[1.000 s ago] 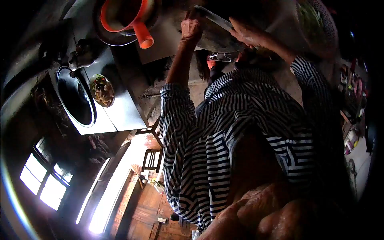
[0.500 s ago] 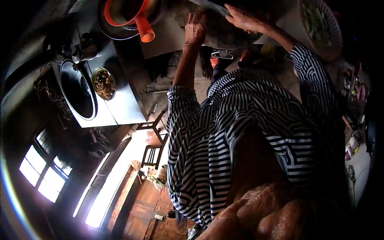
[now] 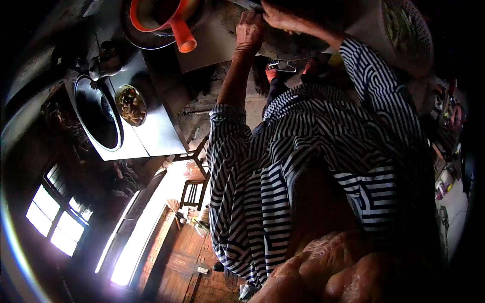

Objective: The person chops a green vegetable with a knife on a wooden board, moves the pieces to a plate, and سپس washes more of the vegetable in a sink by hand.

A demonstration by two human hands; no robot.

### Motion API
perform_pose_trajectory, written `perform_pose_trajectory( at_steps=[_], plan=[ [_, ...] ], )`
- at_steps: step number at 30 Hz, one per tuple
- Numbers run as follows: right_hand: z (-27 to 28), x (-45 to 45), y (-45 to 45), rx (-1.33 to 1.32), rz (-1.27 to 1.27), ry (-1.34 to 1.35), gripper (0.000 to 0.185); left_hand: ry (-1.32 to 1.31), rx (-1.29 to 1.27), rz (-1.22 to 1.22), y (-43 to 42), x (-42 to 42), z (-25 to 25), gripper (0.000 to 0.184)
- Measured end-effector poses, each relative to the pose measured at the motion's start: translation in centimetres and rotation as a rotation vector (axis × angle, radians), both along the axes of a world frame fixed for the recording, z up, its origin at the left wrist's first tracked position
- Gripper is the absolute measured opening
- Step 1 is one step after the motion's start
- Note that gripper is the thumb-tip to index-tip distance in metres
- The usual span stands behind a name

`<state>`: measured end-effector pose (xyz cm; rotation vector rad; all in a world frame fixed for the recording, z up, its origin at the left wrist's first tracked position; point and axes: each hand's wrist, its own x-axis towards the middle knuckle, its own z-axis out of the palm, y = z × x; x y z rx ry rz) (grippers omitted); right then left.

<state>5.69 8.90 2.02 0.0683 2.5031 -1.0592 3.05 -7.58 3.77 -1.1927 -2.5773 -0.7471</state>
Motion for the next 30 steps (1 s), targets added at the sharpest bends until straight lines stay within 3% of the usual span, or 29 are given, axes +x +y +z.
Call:
perform_pose_trajectory(
  at_steps=[5,7,9,14,16,18,22,27,30],
  plan=[
    [2.9,-0.6,1.8,-0.11,0.005,-0.158,0.061,-0.053,0.031,0.055,-0.1,0.1,0.5,0.017],
    [4.5,0.4,2.9,-0.093,-0.012,-0.199,0.061,-0.024,0.013,0.064,-0.3,0.1,0.1,0.026],
    [4.7,0.9,3.4,-0.046,-0.079,-0.246,0.067,-0.034,0.005,0.055,-0.5,-0.1,-0.5,0.025],
    [9.0,3.3,3.6,0.007,0.093,-0.191,0.064,-0.142,-0.033,0.097,-0.4,0.2,0.2,0.026],
    [8.0,3.9,3.4,0.054,0.087,-0.144,0.061,-0.109,-0.058,0.14,-0.1,0.2,0.5,0.021],
    [7.3,4.6,3.3,-0.111,0.018,-0.227,0.061,-0.125,0.03,0.122,-0.2,0.3,0.8,0.018],
    [8.5,5.2,1.2,-0.013,-0.015,-0.135,0.06,-0.144,0.146,0.123,0.1,0.0,0.5,0.011],
    [9.1,0.5,-2.4,0.136,-0.015,-0.132,0.055,-0.15,0.062,0.111,0.2,0.5,0.6,0.011],
    [4.6,0.2,0.1,-0.054,-0.028,-0.222,0.063,-0.052,0.035,0.073,-0.2,0.5,0.3,0.012]
  ],
)
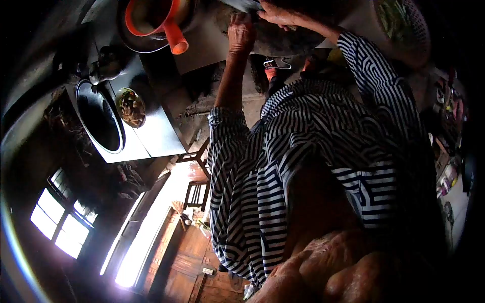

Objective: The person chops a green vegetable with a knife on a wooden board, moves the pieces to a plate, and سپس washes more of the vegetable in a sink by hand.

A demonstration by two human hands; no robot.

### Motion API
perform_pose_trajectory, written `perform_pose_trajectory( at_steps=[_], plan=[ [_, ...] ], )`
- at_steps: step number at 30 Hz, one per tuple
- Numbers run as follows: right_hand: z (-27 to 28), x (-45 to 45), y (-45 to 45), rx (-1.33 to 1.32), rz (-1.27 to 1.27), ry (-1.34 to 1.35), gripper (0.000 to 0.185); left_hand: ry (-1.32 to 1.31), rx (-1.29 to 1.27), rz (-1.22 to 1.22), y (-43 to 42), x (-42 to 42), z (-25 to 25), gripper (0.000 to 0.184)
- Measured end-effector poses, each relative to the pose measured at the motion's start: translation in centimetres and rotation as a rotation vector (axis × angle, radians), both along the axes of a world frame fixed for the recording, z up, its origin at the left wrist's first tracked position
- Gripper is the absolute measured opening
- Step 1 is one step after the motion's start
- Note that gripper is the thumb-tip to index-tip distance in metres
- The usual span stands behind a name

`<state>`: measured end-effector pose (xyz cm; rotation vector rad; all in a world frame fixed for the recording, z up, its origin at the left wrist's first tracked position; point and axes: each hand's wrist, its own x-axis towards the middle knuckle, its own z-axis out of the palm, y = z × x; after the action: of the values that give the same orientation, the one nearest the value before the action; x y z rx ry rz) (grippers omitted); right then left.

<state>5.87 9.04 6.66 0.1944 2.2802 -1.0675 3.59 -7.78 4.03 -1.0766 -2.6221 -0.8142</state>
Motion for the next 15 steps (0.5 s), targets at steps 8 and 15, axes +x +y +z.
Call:
perform_pose_trajectory(
  at_steps=[8,15],
  plan=[
    [1.2,3.9,3.0,-0.059,0.118,0.067,0.053,-0.044,-0.046,0.067,-0.3,0.4,0.0,0.014],
    [-4.4,1.1,-1.3,-0.037,-0.005,0.141,0.045,0.079,-0.006,-0.014,-0.3,-0.1,-1.4,0.014]
  ],
)
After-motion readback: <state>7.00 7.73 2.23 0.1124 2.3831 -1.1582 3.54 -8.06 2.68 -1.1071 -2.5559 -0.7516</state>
